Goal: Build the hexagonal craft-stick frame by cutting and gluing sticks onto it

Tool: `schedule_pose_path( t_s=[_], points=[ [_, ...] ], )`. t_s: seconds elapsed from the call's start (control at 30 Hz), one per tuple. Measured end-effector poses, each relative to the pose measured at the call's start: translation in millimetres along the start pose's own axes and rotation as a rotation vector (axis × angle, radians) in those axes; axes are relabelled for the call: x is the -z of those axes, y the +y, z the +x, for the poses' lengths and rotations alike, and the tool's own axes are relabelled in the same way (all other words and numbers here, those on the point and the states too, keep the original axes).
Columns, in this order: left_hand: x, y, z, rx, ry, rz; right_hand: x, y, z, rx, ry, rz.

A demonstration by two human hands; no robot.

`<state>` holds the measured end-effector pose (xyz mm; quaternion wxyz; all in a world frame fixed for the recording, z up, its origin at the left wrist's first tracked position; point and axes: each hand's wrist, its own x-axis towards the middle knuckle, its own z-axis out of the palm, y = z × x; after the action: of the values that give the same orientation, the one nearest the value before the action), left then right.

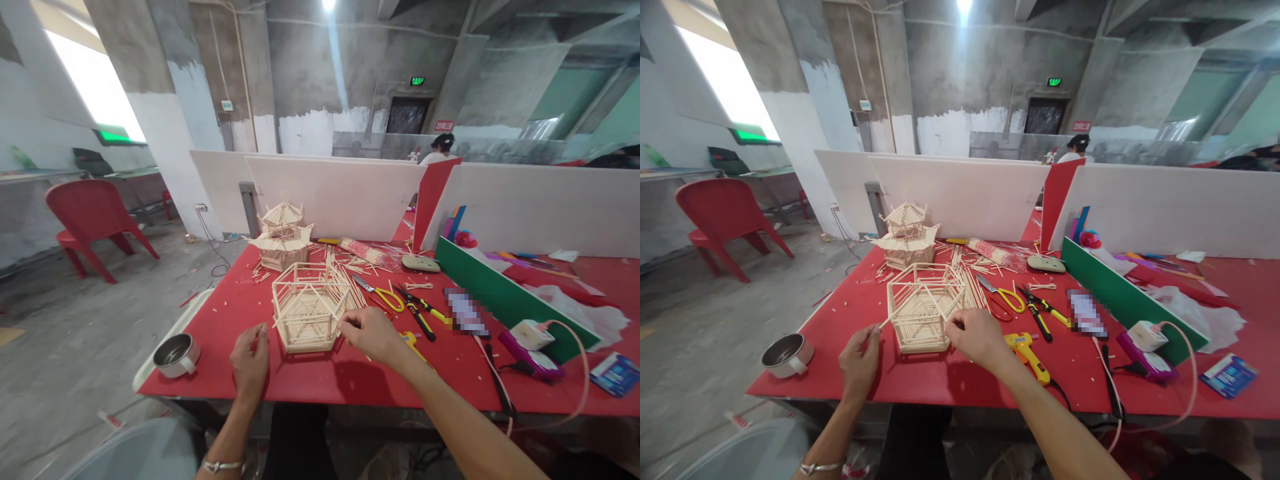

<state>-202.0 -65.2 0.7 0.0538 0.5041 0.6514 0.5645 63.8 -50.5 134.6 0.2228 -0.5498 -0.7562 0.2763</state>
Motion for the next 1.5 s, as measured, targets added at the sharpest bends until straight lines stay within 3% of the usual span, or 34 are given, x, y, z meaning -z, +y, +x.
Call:
schedule_pose_path(
  t_s=[0.97, 1.13, 1.23, 1.3, 1.37, 1.5],
  points=[
    [0.2, 1.4, 0.3, -0.044, 0.013, 0.018, -0.3, 1.5, -0.8, 0.035, -0.007, -0.002],
    [3.6, 5.2, -1.2, -0.13, 0.104, 0.033, 3.0, 1.5, -2.7, 0.069, -0.021, -0.016],
    [15.3, 25.6, -4.5, -0.315, 0.217, 0.085, 6.3, -0.3, -7.8, 0.09, -0.011, -0.029],
    [25.8, 55.2, -7.2, -0.52, 0.22, 0.113, 9.0, -1.7, -14.7, 0.109, -0.006, -0.038],
    [33.3, 94.9, -9.4, -0.738, 0.118, 0.121, 12.3, -2.5, -24.6, 0.163, -0.012, -0.058],
    [25.1, 166.2, -13.5, -1.101, -0.313, 0.215, 20.8, 2.3, -48.9, 0.34, -0.01, -0.185]
  ],
)
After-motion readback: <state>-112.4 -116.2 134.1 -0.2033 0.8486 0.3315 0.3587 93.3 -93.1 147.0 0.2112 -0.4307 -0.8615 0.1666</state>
